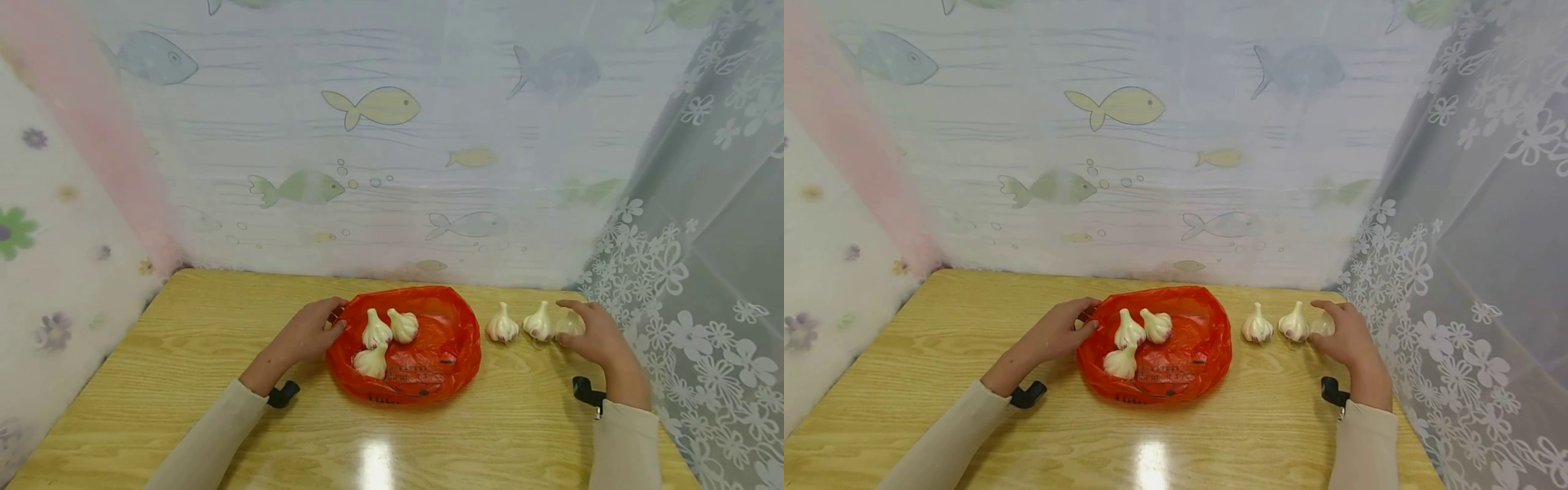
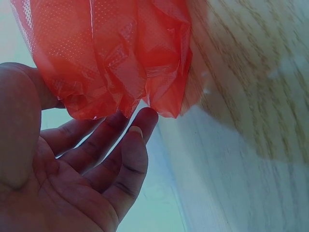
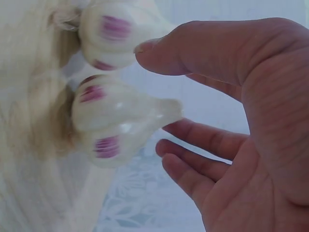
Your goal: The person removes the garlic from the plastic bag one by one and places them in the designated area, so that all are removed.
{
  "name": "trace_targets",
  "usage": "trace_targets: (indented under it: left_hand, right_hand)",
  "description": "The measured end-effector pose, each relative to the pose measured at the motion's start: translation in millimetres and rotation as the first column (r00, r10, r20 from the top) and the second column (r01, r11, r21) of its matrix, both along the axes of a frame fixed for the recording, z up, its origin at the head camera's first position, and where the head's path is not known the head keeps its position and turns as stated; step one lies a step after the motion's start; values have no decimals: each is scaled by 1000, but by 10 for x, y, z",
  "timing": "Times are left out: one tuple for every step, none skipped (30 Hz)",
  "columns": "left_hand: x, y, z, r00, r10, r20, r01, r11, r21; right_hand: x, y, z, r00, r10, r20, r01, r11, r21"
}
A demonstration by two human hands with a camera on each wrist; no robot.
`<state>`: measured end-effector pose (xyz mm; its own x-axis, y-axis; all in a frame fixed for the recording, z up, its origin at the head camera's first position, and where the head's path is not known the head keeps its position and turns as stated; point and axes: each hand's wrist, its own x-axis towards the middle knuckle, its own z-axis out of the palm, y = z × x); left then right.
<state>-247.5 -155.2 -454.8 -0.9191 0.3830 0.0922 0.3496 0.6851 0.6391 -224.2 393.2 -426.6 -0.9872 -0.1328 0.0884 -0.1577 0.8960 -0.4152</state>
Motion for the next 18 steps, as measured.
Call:
trace_targets:
  left_hand:
    - [-1, -2, -1, 1000, -3, -6, 3, 1000, 2]
    - [-2, -4, -2, 1000, -7, -12, 7, 1000, 4]
    - [-3, -5, -4, 1000, -10, -17, 11, 1000, 5]
    - [-3, -6, -4, 1000, -9, -16, 9, 1000, 6]
    - [-3, -7, -4, 1000, -8, -15, 8, 1000, 7]
    - [-2, -9, -3, 1000, -9, -14, 9, 1000, 7]
    - [-1, -10, -2, 1000, -9, -11, 9, 1000, 9]
    - [0, -11, 1, 1000, -9, -9, 9, 1000, 9]
    - [1, -11, 3, 1000, -8, -5, 8, 1000, 9]
    - [2, -11, 6, 1000, -8, -2, 8, 1000, 9]
    - [4, -9, 10, 1000, -8, 1, 8, 1000, 10]
    - [5, -8, 12, 1000, -8, 4, 8, 1000, 10]
    - [6, -7, 13, 1000, -8, 5, 8, 1000, 10]
    - [7, -5, 14, 1000, -8, 6, 8, 1000, 10]
    - [8, -4, 14, 1000, -9, 6, 9, 1000, 10]
    - [9, -2, 14, 1000, -9, 6, 9, 1000, 10]
    - [10, -2, 13, 1000, -10, 6, 9, 1000, 10]
    - [11, -1, 11, 1000, -10, 6, 10, 1000, 10]
  right_hand:
    - [2, -11, 16, 1000, 2, -8, -2, 1000, 1]
    - [4, -20, 33, 1000, 3, -16, -3, 1000, 4]
    - [5, -29, 50, 1000, 4, -23, -4, 1000, 7]
    - [7, -42, 67, 999, 6, -35, -6, 1000, 7]
    - [8, -56, 83, 999, 9, -49, -9, 1000, 6]
    - [10, -68, 99, 998, 12, -62, -12, 1000, 6]
    - [12, -86, 115, 997, 15, -72, -15, 1000, 5]
    - [14, -101, 130, 996, 19, -86, -18, 1000, 7]
    - [17, -120, 144, 995, 22, -99, -22, 1000, 7]
    - [22, -140, 160, 993, 25, -111, -24, 1000, 7]
    - [28, -158, 176, 992, 28, -124, -27, 1000, 6]
    - [33, -178, 191, 990, 33, -141, -32, 999, 7]
    - [39, -201, 207, 987, 37, -159, -36, 999, 8]
    - [45, -223, 223, 983, 43, -180, -41, 999, 12]
    - [52, -246, 239, 979, 48, -196, -46, 999, 15]
    - [58, -270, 256, 976, 53, -212, -51, 999, 17]
    - [62, -293, 270, 972, 59, -227, -56, 998, 20]
    - [67, -315, 284, 969, 62, -239, -59, 998, 21]
